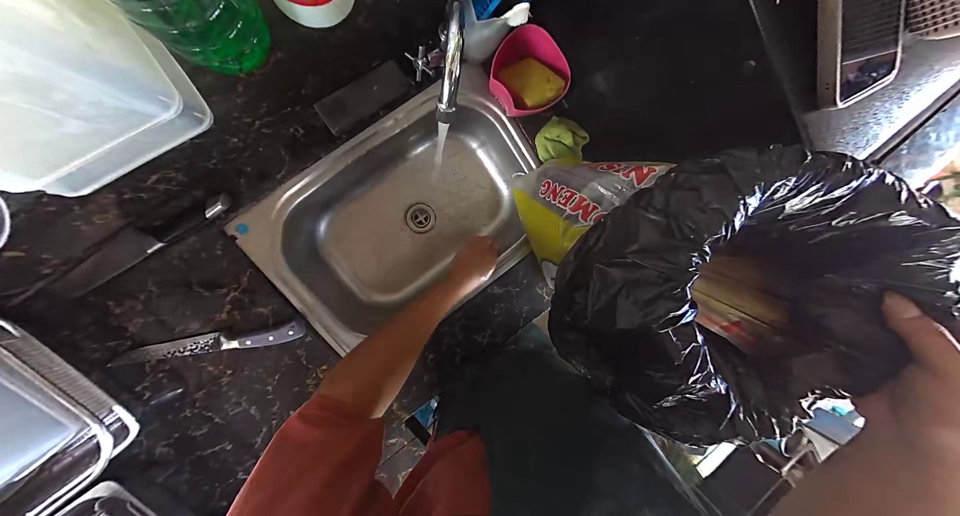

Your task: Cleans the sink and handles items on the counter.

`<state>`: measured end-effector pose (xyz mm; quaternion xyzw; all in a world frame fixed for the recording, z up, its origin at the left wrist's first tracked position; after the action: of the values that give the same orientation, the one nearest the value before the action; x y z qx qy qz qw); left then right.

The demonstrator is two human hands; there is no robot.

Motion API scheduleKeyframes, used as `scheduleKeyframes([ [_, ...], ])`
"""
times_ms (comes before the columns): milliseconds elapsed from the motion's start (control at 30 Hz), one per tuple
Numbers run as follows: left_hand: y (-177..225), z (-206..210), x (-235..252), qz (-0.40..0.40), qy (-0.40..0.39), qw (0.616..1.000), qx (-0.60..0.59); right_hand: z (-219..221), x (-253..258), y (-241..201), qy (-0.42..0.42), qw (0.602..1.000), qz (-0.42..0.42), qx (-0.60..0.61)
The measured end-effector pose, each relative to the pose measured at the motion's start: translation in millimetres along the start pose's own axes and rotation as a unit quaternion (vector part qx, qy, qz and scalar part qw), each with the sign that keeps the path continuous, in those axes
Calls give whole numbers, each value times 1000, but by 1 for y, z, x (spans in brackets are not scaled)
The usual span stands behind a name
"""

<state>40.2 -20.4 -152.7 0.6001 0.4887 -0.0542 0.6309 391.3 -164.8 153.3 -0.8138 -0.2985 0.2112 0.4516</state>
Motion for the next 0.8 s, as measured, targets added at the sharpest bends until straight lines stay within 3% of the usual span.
scheduleKeyframes([
  [100,-47,-21,15,-85,33,995,33,-5,-1,2,2,1000,-3,-4],
  [200,-53,-76,34,-73,120,976,-164,0,-1,1,-5,1000,-2,16],
  [300,-37,-122,58,-47,191,862,-468,8,-2,-3,-15,999,-6,27],
  [367,-22,-141,68,-48,164,795,-582,8,-1,-5,-16,1000,-12,24],
  [400,-15,-146,70,-43,147,783,-603,7,-1,-5,-16,999,-14,25],
  [500,9,-152,56,1,107,813,-573,3,1,3,-14,999,-4,31],
  [633,20,-139,2,54,122,920,-369,-2,4,11,-15,999,7,42],
  [733,-10,-83,-34,11,-10,981,-193,-1,5,11,-15,999,7,46],
  [800,-35,-52,-38,-37,-94,993,-55,-4,9,16,-26,998,1,49],
])
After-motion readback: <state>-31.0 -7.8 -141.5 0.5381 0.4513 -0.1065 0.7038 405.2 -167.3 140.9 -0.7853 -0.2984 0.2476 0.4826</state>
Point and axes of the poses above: each hand's wrist, its own x-axis towards the middle knuckle, its own z-axis out of the palm, y = z × x, the point moved 3 cm from there along x, towards the middle knuckle, and after that the axes turned 1 degree about z, right-handed, at the moved point
